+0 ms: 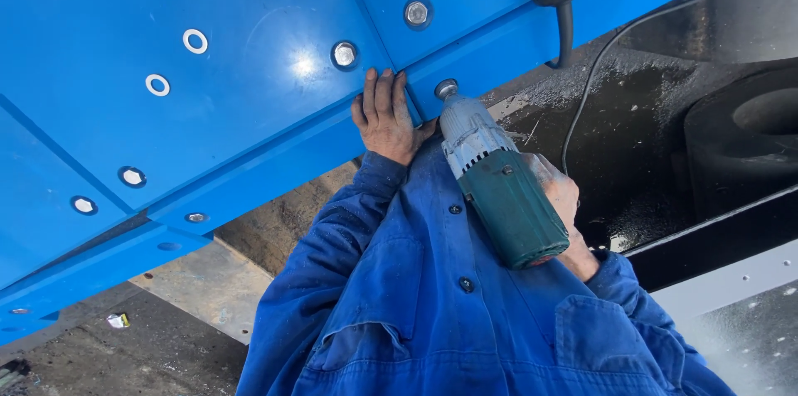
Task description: Installing and securing blue protective panels onto industrial machinery using power tools and fasteners.
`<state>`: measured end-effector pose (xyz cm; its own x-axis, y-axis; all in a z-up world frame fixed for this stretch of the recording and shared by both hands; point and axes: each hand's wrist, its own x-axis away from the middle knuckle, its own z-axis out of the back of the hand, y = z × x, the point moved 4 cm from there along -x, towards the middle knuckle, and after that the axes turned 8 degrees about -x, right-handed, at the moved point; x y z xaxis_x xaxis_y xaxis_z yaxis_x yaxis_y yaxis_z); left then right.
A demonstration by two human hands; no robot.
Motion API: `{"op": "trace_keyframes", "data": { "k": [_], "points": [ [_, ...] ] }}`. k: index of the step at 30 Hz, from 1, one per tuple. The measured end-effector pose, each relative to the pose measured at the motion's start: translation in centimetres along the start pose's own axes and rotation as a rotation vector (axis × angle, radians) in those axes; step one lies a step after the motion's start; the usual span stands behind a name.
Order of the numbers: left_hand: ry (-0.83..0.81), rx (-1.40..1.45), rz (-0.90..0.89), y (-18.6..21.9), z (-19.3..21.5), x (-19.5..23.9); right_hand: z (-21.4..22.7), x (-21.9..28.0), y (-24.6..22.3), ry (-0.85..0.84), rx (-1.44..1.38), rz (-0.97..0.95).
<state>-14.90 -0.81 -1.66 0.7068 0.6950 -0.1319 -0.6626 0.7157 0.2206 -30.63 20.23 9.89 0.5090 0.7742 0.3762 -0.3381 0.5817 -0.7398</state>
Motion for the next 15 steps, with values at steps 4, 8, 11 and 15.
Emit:
{"op": "trace_keyframes", "data": {
  "k": [4, 8, 11, 15],
  "points": [
    [0.002, -0.045, -0.012, 0.6, 0.2, -0.3, 0.5, 0.2, -0.5, 0.017, 0.100, -0.020],
    [0.075, -0.053, -0.029, 0.3, 0.1, -0.2, 0.2, 0.2, -0.5, 0.023, 0.124, -0.038],
    [0.018, -0.092, -0.009, 0.3, 0.0, -0.6, -0.2, 0.5, 1.0, 0.020, 0.090, -0.038],
    [0.031, -0.058, -0.024, 0.3, 0.4, -0.4, -0.3, 0.6, 0.8, 0.004, 0.105, -0.042]
  ]
}}
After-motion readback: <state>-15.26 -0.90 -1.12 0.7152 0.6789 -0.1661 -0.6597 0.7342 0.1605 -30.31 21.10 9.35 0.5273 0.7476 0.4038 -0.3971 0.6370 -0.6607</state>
